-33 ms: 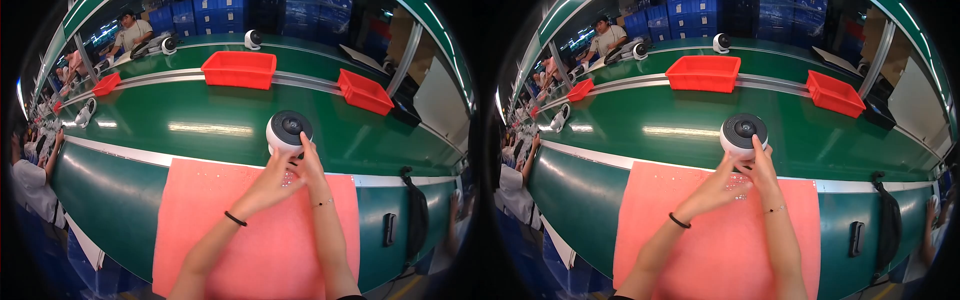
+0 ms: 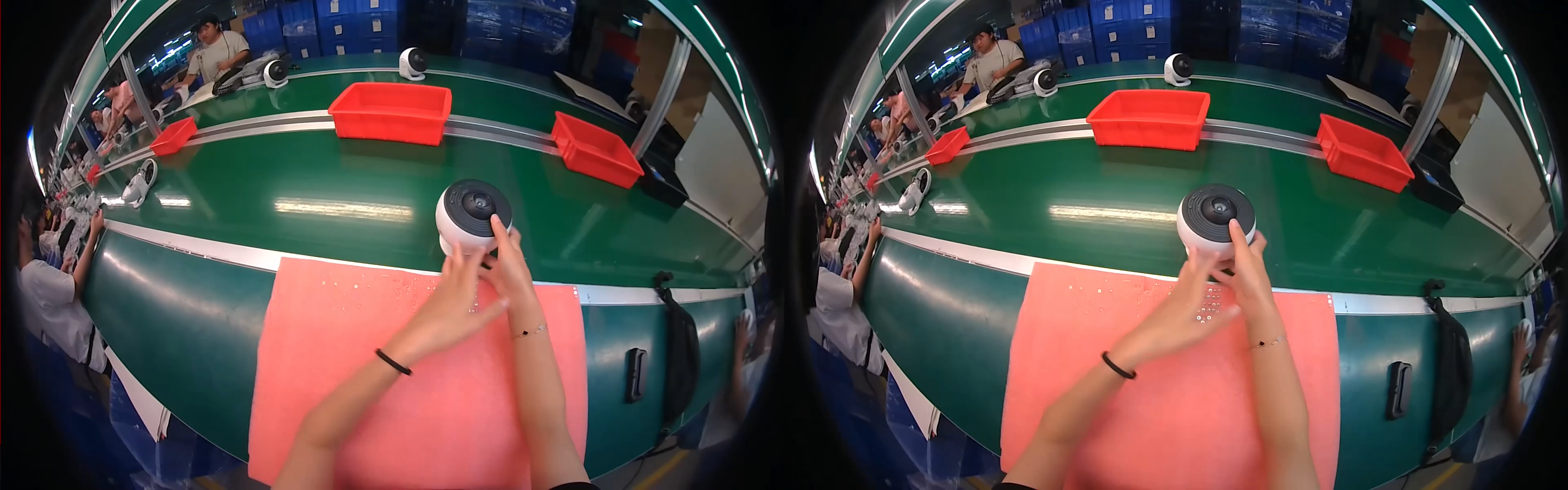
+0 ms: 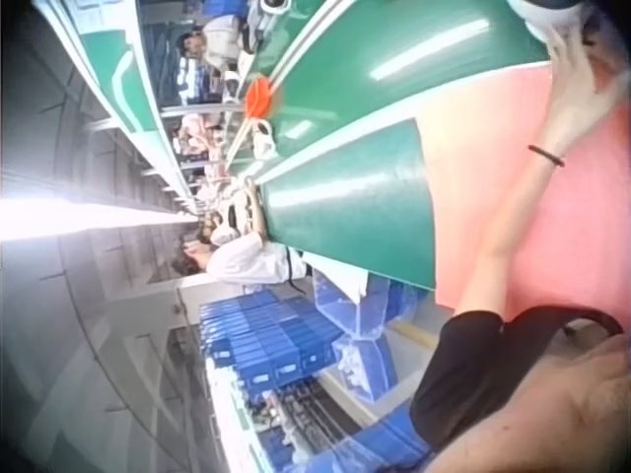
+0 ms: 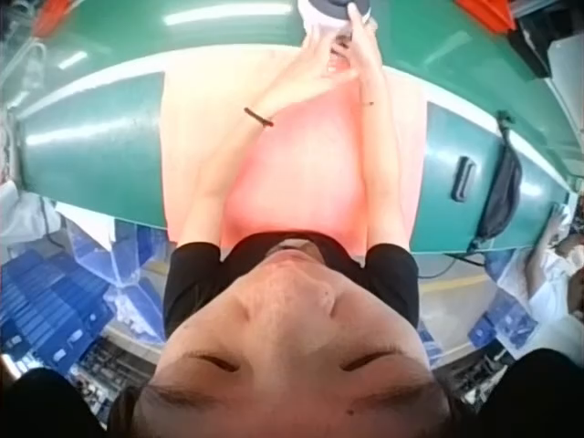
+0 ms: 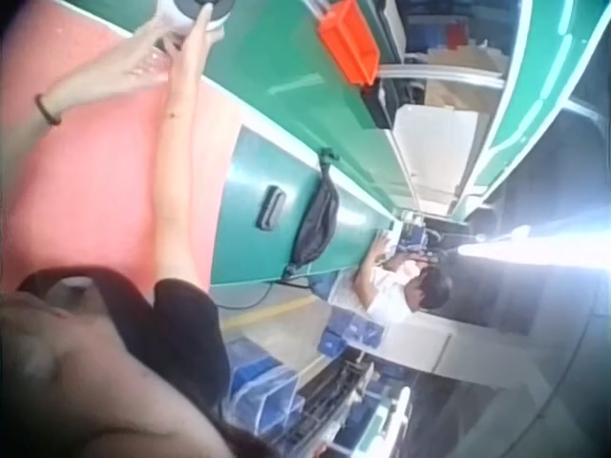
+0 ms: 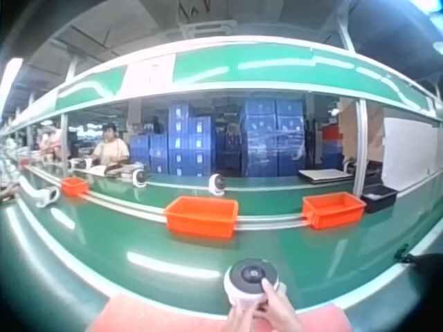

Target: Assembling the internal and external components of spherical bulb-type security cameras on an industrial assembly line.

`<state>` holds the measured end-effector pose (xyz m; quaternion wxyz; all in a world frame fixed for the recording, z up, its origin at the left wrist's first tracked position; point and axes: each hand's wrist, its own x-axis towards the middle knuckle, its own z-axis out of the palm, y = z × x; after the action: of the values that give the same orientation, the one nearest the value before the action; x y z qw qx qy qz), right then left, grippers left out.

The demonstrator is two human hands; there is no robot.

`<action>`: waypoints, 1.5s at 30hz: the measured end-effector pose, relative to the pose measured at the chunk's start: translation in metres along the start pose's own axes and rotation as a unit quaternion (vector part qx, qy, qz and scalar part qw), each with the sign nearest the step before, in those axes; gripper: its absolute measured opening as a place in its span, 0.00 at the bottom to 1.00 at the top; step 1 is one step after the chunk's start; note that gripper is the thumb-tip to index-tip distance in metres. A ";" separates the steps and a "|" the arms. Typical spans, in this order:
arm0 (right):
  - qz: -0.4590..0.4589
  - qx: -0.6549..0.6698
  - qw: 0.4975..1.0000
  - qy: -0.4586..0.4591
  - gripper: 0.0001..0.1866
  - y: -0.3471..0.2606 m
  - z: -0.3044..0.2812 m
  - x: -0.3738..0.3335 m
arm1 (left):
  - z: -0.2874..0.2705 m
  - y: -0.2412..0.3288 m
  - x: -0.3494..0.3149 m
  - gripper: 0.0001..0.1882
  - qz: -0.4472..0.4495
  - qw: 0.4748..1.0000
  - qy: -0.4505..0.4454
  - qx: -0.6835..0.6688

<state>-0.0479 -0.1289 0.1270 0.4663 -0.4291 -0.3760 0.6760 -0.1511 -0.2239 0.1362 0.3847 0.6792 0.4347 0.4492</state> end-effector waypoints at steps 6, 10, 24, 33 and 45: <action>-0.317 -0.227 0.900 0.195 0.24 -0.034 -0.020 0.006 | 0.069 -0.020 -0.033 0.39 0.040 0.893 -0.087 0.440; -0.372 -0.092 0.919 0.091 0.17 -0.056 -0.010 -0.025 | 0.067 -0.022 -0.031 0.39 0.058 0.900 -0.098 0.422; -0.415 -0.426 0.666 -0.451 0.06 0.074 0.084 -0.097 | 0.067 -0.026 -0.034 0.35 0.070 0.895 -0.074 0.434; -0.385 -0.487 0.642 -0.449 0.06 0.084 0.080 -0.093 | 0.067 -0.026 -0.034 0.35 0.057 0.892 -0.092 0.439; -0.386 -0.477 0.644 -0.458 0.06 0.083 0.079 -0.094 | 0.067 -0.026 -0.034 0.34 0.067 0.893 -0.087 0.436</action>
<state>-0.1287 -0.2503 0.1004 0.1839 -0.0441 -0.9434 0.2724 -0.1015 -0.2561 0.0825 0.0550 0.8426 0.5053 0.1779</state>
